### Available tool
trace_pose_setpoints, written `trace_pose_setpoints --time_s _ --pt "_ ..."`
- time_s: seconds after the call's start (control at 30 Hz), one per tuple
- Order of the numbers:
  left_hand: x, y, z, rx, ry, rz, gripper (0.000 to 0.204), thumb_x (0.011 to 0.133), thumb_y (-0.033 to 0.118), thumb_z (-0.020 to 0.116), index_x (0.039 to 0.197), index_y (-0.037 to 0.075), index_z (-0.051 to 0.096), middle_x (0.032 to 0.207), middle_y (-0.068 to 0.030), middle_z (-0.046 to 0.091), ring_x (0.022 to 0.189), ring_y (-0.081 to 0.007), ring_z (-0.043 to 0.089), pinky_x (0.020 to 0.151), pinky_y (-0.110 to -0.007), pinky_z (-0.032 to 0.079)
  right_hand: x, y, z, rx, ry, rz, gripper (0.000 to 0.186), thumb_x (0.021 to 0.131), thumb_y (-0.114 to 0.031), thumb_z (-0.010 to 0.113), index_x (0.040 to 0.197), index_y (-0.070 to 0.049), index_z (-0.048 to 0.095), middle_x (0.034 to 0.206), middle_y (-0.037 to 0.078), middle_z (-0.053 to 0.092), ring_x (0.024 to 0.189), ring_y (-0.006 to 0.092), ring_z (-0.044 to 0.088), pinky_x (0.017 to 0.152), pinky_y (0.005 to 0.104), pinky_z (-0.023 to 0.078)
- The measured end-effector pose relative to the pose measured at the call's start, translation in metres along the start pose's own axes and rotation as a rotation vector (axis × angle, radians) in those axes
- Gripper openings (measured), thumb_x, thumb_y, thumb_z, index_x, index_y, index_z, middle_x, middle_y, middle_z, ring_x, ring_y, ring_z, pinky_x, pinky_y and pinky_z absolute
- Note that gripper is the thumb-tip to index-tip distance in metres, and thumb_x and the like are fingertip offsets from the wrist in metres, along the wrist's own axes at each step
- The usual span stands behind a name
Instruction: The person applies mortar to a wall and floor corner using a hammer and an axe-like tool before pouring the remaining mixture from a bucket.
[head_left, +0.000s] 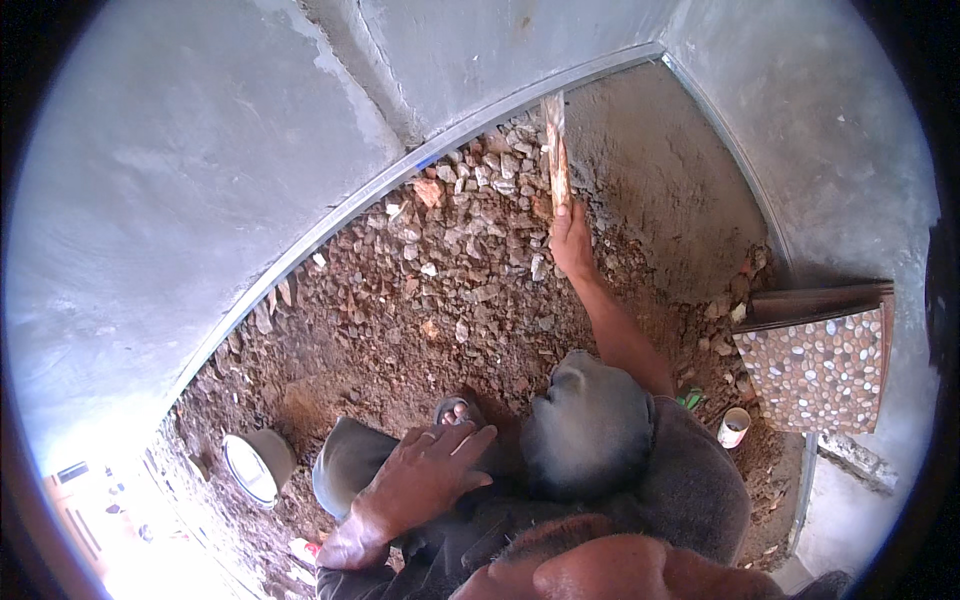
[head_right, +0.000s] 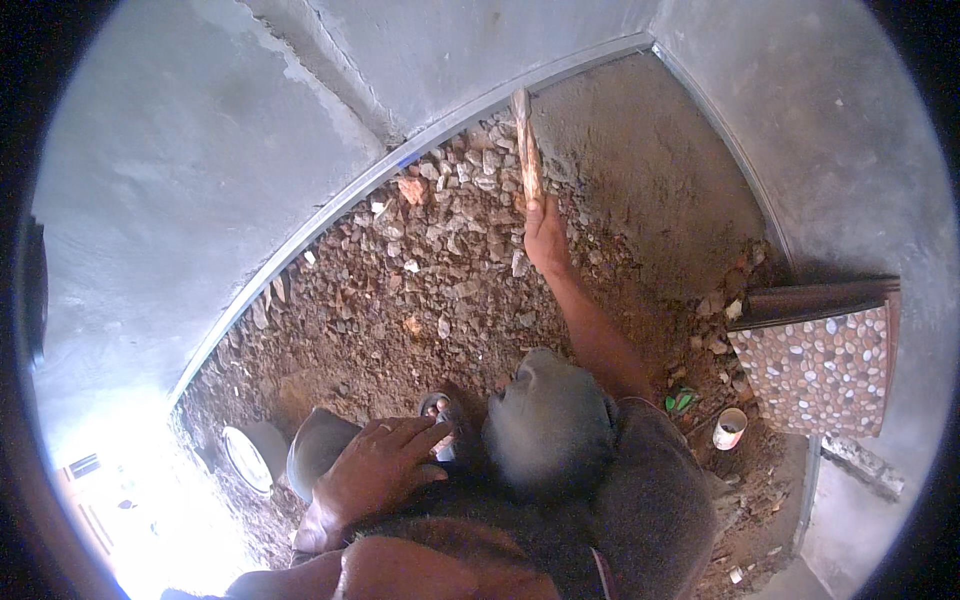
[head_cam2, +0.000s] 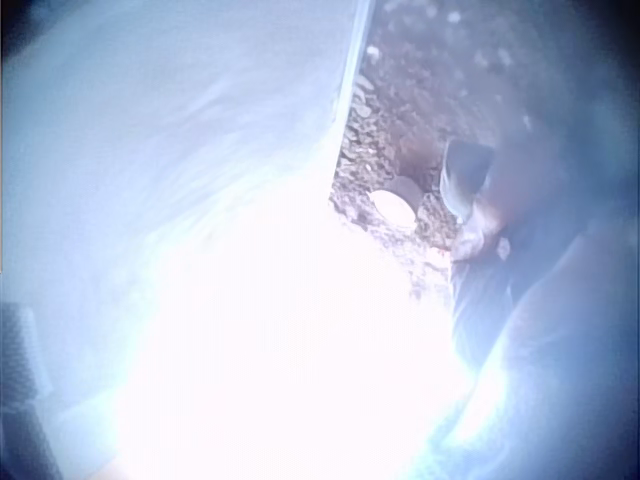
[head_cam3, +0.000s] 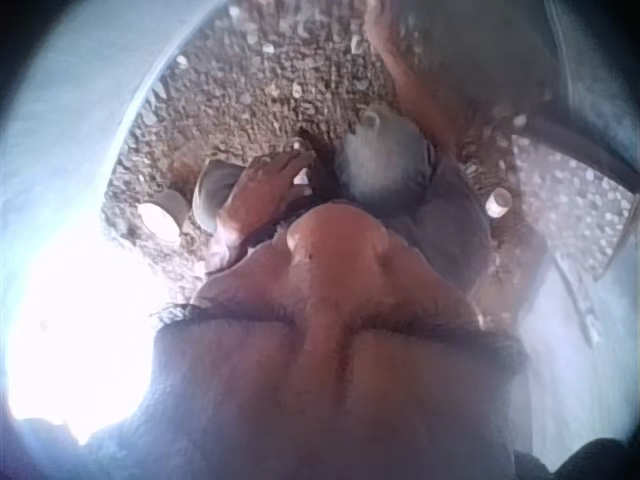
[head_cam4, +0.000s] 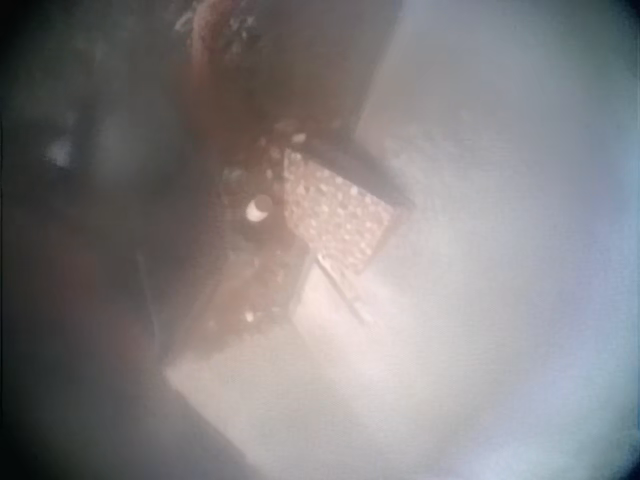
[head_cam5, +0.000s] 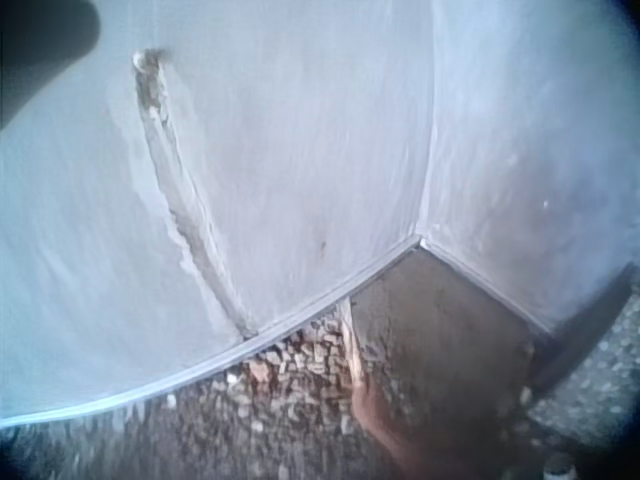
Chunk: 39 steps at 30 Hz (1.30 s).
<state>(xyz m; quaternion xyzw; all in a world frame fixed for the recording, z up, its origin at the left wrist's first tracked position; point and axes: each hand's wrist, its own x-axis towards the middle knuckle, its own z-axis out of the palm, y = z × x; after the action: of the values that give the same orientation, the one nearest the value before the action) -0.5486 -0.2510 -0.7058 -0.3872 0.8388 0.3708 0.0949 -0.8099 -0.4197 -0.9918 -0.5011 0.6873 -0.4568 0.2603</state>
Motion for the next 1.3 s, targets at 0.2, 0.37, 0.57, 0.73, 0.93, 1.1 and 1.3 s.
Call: trace_pose_setpoints --time_s 0.2,0.37,0.57,0.73,0.93,1.1,1.3 --pt "-0.006 -0.008 0.004 0.059 0.087 0.052 0.055 0.078 0.036 0.06 0.123 0.009 0.046 0.115 -0.0132 0.054 0.099 -0.0296 0.056 0.087 -0.04 0.043 0.021 -0.035 -0.013 -0.198 -0.531 0.372 0.049 0.093 -0.045 0.032 0.103 -0.001 0.05 0.073 0.019 0.059 0.067 0.0333 0.06 0.062 0.0443 0.046" --pt "-0.002 0.002 0.002 -0.01 -0.036 -0.009 0.056 0.078 0.037 0.061 0.125 0.009 0.045 0.121 -0.0132 0.051 0.107 -0.0311 0.052 0.093 -0.041 0.04 0.008 -0.027 -0.038 -0.336 -0.178 -0.034 0.045 0.09 -0.039 0.045 0.11 0.001 0.043 0.083 0.024 0.058 0.072 0.0392 0.06 0.062 0.0472 0.047" --pt "-0.007 0.0 0.001 0.002 0.046 -0.013 0.057 0.076 0.035 0.063 0.125 0.01 0.046 0.121 -0.0124 0.052 0.107 -0.0301 0.052 0.093 -0.04 0.039 0.043 0.004 -0.039 -0.774 -0.507 0.039 0.047 0.087 -0.034 0.053 0.111 0.002 0.035 0.075 0.024 0.06 0.069 0.0391 0.062 0.059 0.0469 0.049" --pt "-0.016 0.004 -0.005 0.001 0.037 0.0 0.057 0.077 0.035 0.062 0.125 0.011 0.046 0.121 -0.0118 0.052 0.106 -0.0301 0.053 0.093 -0.041 0.04 0.004 -0.02 -0.058 -0.522 -0.397 -0.064 0.049 0.084 -0.037 0.056 0.105 0.003 0.039 0.074 0.025 0.06 0.069 0.0414 0.061 0.057 0.0485 0.048" --pt "-0.004 -0.003 -0.004 0.087 0.05 0.065 0.055 0.077 0.037 0.061 0.123 0.01 0.046 0.117 -0.011 0.053 0.101 -0.0284 0.055 0.087 -0.04 0.042 -0.005 0.018 -0.073 -0.681 -0.644 0.183 0.054 0.085 -0.04 0.053 0.11 0.006 0.04 0.08 0.025 0.06 0.076 0.0394 0.061 0.066 0.047 0.049" --pt "-0.001 0.006 -0.007 0.114 0.026 0.058 0.056 0.078 0.039 0.06 0.124 0.011 0.046 0.116 -0.0106 0.053 0.101 -0.0282 0.055 0.086 -0.04 0.043 -0.068 0.019 -0.123 -0.44 -0.531 0.14 0.061 0.083 -0.045 0.055 0.115 0.004 0.04 0.089 0.025 0.058 0.082 0.0372 0.06 0.069 0.0459 0.046" --pt "0.004 0.004 0.004 0.08 -0.056 0.068 0.057 0.078 0.039 0.061 0.125 0.012 0.045 0.118 -0.0101 0.053 0.105 -0.0297 0.053 0.088 -0.043 0.041 -0.167 0.005 -0.212 -0.542 -0.414 0.463 0.059 0.082 -0.047 0.057 0.112 0.001 0.041 0.085 0.024 0.058 0.079 0.0388 0.06 0.067 0.0461 0.046"
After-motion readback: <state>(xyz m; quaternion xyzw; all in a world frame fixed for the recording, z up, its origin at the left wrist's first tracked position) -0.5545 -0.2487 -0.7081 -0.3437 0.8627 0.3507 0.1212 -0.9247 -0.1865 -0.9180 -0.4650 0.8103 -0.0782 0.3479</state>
